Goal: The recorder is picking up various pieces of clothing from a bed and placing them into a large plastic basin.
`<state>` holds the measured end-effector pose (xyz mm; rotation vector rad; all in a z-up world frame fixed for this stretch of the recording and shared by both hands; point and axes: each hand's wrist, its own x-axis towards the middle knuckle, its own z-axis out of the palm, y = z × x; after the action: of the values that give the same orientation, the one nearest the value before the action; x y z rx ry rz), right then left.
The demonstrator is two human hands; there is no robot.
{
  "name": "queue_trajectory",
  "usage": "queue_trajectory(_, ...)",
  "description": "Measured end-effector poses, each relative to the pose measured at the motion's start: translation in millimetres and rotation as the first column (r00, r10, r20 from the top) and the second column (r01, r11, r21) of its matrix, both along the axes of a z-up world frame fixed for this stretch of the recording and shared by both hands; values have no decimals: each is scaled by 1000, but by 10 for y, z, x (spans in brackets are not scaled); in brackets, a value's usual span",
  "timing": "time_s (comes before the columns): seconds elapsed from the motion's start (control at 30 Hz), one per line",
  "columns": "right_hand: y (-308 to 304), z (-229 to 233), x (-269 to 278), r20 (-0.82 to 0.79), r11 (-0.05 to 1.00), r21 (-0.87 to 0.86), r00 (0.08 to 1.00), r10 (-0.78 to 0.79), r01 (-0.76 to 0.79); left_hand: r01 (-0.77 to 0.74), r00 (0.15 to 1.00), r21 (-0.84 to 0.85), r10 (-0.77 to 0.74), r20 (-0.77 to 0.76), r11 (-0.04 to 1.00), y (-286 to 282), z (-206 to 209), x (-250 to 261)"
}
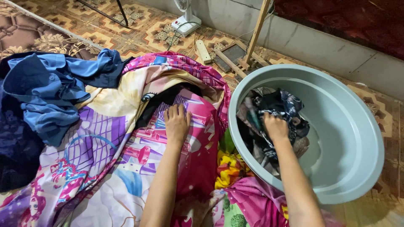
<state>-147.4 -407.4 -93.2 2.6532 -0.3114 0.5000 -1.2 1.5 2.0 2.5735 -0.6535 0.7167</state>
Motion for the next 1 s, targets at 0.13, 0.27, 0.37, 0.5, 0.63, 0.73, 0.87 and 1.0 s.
queue_trajectory(0.13, 93, 283, -193, -73, 989, 130, 995, -68, 77, 1, 1000, -5, -1, 12, 1000, -6, -3, 11)
queue_trajectory(0.27, 371, 787, -196, 134, 949, 317, 990, -39, -5, -7, 1000, 7, 6, 14, 1000, -12, -14, -6)
queue_trajectory(0.37, 500, 948, -21, 231, 953, 282, 972, 44, -110, -12, 999, 14, 11, 33, 1000, -13, -1, -3)
queue_trajectory(0.5, 648, 911, 375, 263, 923, 319, 956, 132, -215, -16, 999, 30, 14, 45, 999, -10, 20, -4)
queue_trajectory(0.63, 1130, 1103, 669, 354, 867, 362, 911, 212, -342, -8, 999, 32, 7, 38, 999, -1, 59, 12)
queue_trajectory(0.73, 1500, 1228, 929, 354, 835, 398, 903, 242, -380, -6, 998, 47, 9, -60, 999, 16, 59, 118)
queue_trajectory(0.87, 2130, 1267, 1218, 498, 742, 428, 820, 284, -516, -23, 992, 138, 6, 125, 990, 200, 79, 302)
queue_trajectory(1.0, 2655, 1117, 1440, 520, 690, 480, 809, 273, -541, -110, 957, 186, 54, 285, 976, 488, 195, 451)
